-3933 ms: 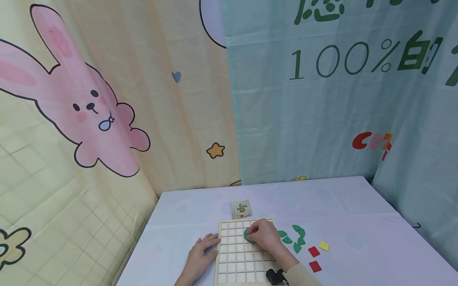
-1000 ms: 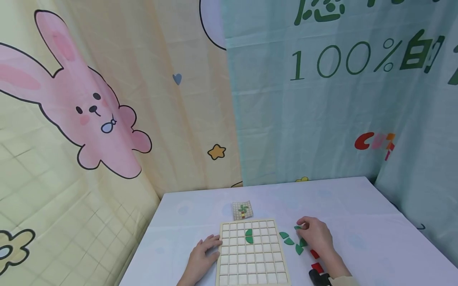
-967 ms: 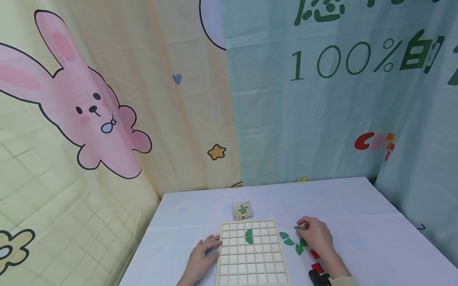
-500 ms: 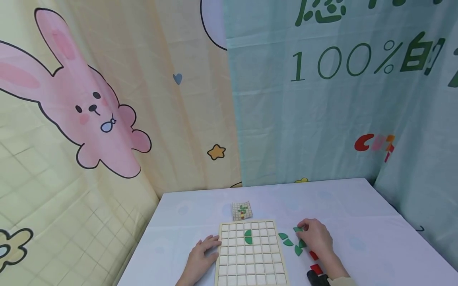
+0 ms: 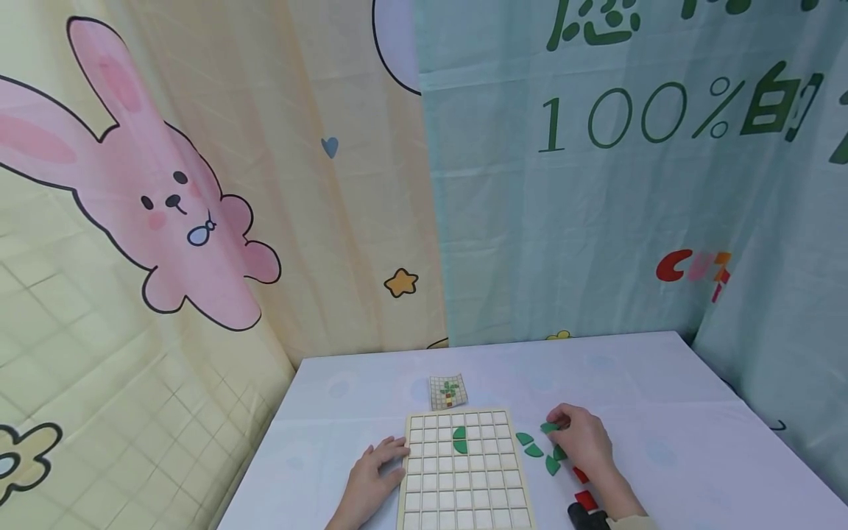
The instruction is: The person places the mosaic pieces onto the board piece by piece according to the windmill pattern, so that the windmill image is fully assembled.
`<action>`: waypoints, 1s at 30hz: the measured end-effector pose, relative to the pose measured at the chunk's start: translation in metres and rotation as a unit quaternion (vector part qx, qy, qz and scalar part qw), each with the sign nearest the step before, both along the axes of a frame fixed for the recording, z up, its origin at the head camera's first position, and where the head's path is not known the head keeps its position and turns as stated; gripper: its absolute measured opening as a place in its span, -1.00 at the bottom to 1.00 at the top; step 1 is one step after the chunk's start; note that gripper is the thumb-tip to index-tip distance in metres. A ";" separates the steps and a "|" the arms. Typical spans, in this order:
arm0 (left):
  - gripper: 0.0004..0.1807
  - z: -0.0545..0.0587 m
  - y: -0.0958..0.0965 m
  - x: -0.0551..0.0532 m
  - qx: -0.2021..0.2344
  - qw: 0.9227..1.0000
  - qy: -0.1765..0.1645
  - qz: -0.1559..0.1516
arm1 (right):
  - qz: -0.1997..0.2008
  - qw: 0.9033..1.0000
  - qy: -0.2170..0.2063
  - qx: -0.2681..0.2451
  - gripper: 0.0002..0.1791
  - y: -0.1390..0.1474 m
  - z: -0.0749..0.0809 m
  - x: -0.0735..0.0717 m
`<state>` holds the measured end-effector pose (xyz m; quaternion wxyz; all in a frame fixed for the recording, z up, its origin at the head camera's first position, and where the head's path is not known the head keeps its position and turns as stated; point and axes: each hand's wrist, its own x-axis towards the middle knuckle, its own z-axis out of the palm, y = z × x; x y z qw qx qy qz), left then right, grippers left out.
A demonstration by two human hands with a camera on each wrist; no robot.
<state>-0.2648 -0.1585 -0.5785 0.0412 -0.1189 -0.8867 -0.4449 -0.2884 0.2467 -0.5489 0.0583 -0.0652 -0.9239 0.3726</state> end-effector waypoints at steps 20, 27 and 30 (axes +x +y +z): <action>-0.67 0.001 0.001 0.000 0.000 1.000 -0.019 0.004 | 0.015 1.000 0.010 -0.023 -0.84 -0.007 0.008 0.005; -0.68 0.003 0.002 0.001 0.005 1.000 -0.017 0.003 | 0.012 1.000 0.010 -0.023 -0.83 -0.009 0.005 0.002; -0.67 0.003 0.002 0.000 0.003 1.000 -0.017 0.007 | 0.013 1.000 0.011 -0.026 -0.83 -0.011 0.006 0.001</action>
